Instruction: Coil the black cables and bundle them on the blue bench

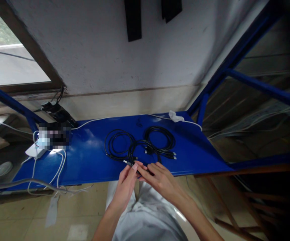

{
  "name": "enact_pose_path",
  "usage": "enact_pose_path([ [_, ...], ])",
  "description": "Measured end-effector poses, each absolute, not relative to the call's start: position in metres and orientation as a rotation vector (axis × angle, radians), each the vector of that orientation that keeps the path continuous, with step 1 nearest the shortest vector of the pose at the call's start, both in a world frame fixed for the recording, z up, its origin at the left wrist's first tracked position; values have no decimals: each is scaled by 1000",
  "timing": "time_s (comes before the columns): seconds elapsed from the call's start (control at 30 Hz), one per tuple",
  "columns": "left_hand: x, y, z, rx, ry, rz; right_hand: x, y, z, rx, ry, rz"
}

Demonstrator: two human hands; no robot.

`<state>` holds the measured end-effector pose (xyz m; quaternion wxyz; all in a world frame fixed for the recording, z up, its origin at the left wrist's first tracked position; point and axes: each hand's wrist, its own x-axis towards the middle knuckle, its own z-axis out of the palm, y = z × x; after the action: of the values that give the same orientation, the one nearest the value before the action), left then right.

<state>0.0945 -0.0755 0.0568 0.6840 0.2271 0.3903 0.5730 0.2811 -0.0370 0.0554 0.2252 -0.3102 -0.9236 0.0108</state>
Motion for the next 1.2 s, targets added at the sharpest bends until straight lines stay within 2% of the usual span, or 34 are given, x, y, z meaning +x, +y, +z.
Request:
enact_pose_path([
  [0.3,71,-67,91,681,948,1405,264,-1,99,-620,-2561,-13],
  [0.5,40,-51,96,1048,1331,1508,246,26,115,-467,-2560,-15],
  [0.6,26,-41,99,1279,1621,1776,237,41,125,-423,-2534,-41],
  [0.67,14,-34,107,1659,1820,1862,231,50,133,-398,-2545,-62],
  [0.7,7,-30,112,1910,1823,1767,228,54,136,-383,-2555,-78],
  [0.8,-11,-14,135,2530,1512,1159,220,65,141,-328,-2569,-154],
  [0.93,-23,12,163,2797,1387,686,212,80,138,-244,-2541,-281],
  [1.07,-26,33,173,2883,1332,452,214,97,135,-196,-2513,-281],
  [1.2,-25,38,157,2938,1375,463,218,104,125,-208,-2495,-280],
])
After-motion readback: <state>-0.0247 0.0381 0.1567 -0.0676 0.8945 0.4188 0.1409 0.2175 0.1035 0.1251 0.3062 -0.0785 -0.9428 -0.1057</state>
